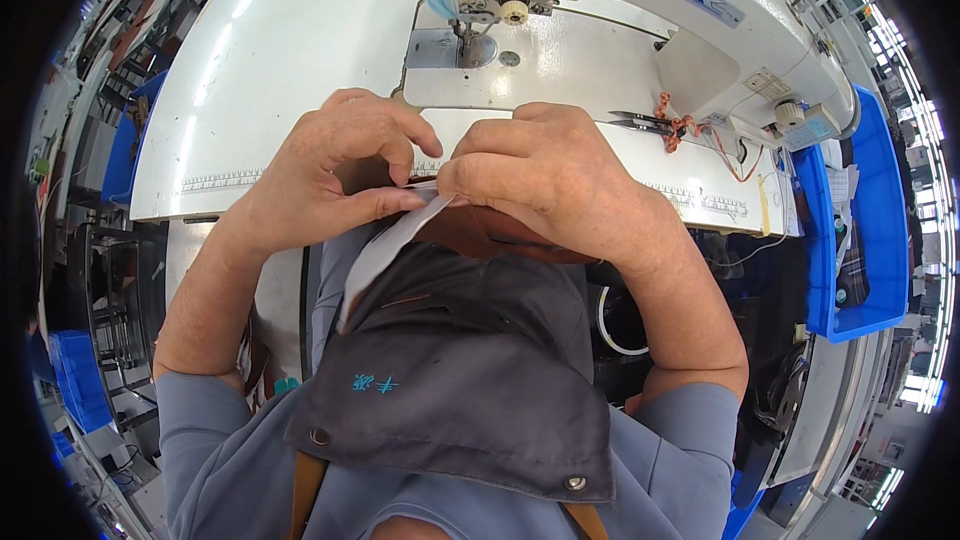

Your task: Sewing a leather bag using an industrial sewing machine.

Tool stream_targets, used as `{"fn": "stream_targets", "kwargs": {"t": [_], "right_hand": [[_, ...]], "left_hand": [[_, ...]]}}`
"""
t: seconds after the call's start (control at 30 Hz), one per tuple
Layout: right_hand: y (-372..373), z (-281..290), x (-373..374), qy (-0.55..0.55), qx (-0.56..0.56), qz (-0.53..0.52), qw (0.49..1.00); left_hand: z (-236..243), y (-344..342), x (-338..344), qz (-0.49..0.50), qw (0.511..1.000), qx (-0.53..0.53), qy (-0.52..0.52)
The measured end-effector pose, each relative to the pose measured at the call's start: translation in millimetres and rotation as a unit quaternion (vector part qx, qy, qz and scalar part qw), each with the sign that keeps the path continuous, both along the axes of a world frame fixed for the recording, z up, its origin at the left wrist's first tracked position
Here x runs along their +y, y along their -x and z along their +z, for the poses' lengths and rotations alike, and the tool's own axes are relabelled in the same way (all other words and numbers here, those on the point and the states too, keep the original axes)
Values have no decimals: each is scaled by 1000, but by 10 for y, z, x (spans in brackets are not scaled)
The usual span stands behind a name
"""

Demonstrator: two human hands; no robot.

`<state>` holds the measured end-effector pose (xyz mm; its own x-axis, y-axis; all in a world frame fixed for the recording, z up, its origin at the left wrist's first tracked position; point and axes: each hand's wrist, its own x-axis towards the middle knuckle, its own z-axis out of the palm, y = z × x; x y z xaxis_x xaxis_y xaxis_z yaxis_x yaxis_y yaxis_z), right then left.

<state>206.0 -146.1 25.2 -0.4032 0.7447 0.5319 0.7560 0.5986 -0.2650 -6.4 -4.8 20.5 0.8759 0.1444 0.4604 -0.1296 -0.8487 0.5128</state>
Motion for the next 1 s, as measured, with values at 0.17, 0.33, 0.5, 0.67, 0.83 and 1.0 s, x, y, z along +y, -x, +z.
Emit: {"fn": "stream_targets", "kwargs": {"t": [0.17, 0.33, 0.5, 0.67, 0.83, 1.0], "right_hand": [[-60, 9, 4, 7, 20, 15, 1000], [-56, 3, 21, -1, 33, 27, 999], [-43, 34, -31, -2, 19, 16, 1000], [-139, 184, -1, 83, 64, 43, 994], [164, 87, -44, 62, 77, -111, 989], [133, 42, -66, 25, 38, -140, 989]], "left_hand": [[-30, -52, -35, -77, 989, -13, 122], [-108, -87, 19, -92, 987, -29, 125], [-146, -84, 39, -72, 970, 7, 232], [-66, -94, -166, 5, 974, -3, 227], [-62, -103, -194, 65, 977, -11, 205], [-58, -67, -164, 94, 979, -26, 177]]}}
